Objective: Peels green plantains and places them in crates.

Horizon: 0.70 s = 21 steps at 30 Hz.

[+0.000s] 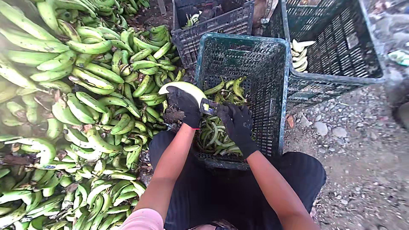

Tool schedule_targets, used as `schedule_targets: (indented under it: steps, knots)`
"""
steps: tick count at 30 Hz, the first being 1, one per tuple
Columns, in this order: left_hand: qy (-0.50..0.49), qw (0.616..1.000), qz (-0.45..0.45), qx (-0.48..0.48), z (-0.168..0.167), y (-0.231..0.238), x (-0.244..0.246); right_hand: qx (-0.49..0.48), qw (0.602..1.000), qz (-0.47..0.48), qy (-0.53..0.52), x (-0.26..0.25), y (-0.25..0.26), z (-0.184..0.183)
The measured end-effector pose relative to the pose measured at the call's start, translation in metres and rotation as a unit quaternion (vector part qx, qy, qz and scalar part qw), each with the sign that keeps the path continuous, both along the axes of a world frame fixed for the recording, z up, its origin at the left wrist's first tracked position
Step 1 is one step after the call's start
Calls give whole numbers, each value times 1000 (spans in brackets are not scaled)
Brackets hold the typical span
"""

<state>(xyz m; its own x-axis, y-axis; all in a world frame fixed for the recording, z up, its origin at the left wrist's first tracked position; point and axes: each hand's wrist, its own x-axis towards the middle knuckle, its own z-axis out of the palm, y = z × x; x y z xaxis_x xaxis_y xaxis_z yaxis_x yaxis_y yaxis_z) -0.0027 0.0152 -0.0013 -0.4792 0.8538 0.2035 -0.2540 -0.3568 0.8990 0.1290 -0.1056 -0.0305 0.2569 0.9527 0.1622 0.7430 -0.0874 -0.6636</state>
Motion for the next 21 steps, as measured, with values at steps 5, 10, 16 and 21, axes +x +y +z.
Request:
schedule_targets:
  steps: [5,10,16,21]
  knots:
    - [216,900,-377,-34,1,-16,3,-47,996,-71,13,34,12,18]
    - [248,731,-626,-106,1,-38,3,-87,992,-67,56,66,12,25]
    - [145,879,-445,-89,-13,-18,14,-50,986,-39,154,61,15,15]
    - [-204,925,-269,-175,13,-13,9,90,995,22,-33,26,-3,-6]
